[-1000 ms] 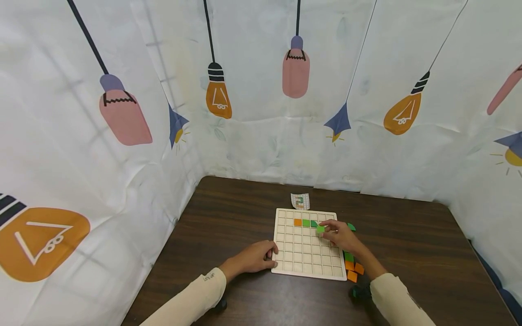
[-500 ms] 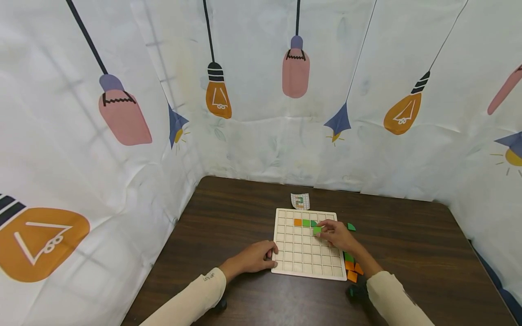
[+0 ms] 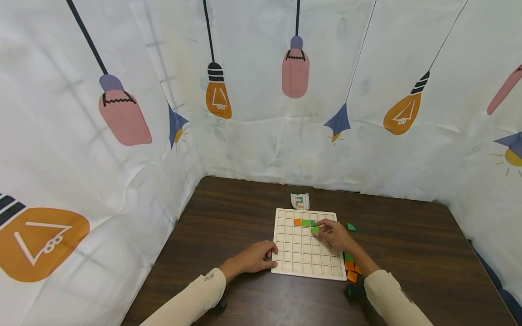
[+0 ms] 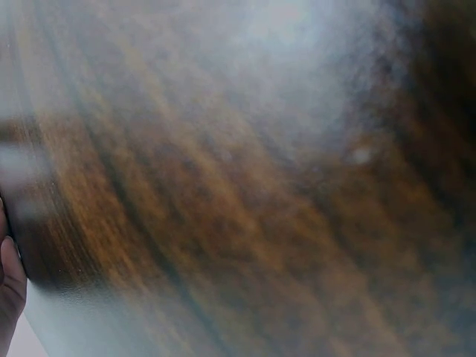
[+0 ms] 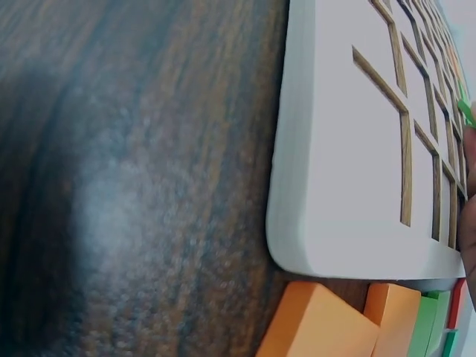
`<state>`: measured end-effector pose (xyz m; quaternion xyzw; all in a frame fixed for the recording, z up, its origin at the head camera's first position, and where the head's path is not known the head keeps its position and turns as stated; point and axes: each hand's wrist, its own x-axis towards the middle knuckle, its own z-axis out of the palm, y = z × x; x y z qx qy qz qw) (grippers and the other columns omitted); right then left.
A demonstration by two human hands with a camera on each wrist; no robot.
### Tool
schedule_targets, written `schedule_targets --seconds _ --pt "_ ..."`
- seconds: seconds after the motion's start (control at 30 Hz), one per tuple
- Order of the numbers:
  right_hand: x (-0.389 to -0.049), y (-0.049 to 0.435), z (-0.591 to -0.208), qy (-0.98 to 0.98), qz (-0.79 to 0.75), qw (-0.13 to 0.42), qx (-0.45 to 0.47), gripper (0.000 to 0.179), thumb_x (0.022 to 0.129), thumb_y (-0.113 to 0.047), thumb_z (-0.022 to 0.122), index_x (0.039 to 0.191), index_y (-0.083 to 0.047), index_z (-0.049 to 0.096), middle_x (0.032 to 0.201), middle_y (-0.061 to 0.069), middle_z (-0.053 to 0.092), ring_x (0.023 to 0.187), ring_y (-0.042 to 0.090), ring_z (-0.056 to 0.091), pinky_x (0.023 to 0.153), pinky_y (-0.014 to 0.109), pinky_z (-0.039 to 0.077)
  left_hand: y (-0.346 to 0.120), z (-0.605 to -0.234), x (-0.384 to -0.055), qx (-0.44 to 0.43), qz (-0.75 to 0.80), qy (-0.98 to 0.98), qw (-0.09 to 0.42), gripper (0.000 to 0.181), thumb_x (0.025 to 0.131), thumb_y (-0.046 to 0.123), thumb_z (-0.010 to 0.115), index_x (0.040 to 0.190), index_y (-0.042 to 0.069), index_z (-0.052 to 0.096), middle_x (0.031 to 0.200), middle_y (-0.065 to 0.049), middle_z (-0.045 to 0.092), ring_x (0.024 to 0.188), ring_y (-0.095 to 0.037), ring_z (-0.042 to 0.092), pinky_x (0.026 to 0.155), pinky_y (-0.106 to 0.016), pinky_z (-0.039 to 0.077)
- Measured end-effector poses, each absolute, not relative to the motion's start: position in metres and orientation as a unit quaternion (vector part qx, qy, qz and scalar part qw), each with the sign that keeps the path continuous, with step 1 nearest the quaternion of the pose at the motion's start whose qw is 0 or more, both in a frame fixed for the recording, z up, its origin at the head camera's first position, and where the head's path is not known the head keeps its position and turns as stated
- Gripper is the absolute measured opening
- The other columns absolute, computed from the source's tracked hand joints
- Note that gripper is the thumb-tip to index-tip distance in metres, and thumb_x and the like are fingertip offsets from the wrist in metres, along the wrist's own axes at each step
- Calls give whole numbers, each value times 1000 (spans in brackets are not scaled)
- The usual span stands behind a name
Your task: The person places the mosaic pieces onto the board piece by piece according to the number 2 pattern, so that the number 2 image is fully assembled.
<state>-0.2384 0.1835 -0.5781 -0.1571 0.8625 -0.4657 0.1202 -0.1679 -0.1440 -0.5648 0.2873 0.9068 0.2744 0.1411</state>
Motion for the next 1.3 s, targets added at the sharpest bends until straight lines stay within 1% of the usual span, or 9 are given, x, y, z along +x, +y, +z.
schedule_targets --seconds 0.2,0.4,0.53,0.6,0.8,1.07,1.3 --pt "-238 181 -578 871 -458 110 -143 29 92 -13 73 119 -5 67 87 4 68 50 11 47 50 27 42 -144 -565 -168 288 275 907 140 23 92 32 71 108 19 60 89 7 54 73 0 45 69 -19 39" --pt "-237 177 -576 890 -429 97 -118 27 90 -13 75 115 -5 69 83 0 66 65 13 50 60 25 41 -144 -566 -169 287 274 907 141 23 92 32 71 108 19 60 88 7 53 73 0 45 69 -19 39" --pt "-237 175 -576 897 -419 88 -112 26 89 -14 76 113 -5 71 81 -2 65 69 14 51 65 26 42 -144 -566 -169 286 275 907 141 23 92 32 71 108 19 60 88 7 53 73 -1 45 69 -19 39" --pt "-238 174 -575 898 -418 87 -105 26 88 -15 76 112 -6 71 81 -2 65 68 13 51 64 25 42 -144 -566 -169 286 275 907 142 23 92 32 71 108 19 60 88 7 53 73 -1 45 69 -19 40" --pt "-237 174 -575 900 -416 89 -96 26 88 -15 76 112 -6 71 83 -1 63 65 13 48 57 25 38 -143 -565 -169 285 275 907 145 23 92 32 71 108 19 60 88 8 53 73 -1 45 69 -19 39" --pt "-237 175 -576 900 -414 90 -99 22 90 -15 75 110 -8 71 87 0 63 71 15 51 59 26 39 -143 -565 -169 283 276 907 145 24 92 32 72 108 19 60 88 7 53 73 -1 45 69 -19 40" --pt "-235 175 -576 903 -406 86 -111 23 91 -14 74 112 -4 72 90 1 65 77 13 53 66 28 42 -143 -566 -168 287 281 905 141 23 91 29 73 107 18 61 88 7 53 73 0 45 68 -19 39"
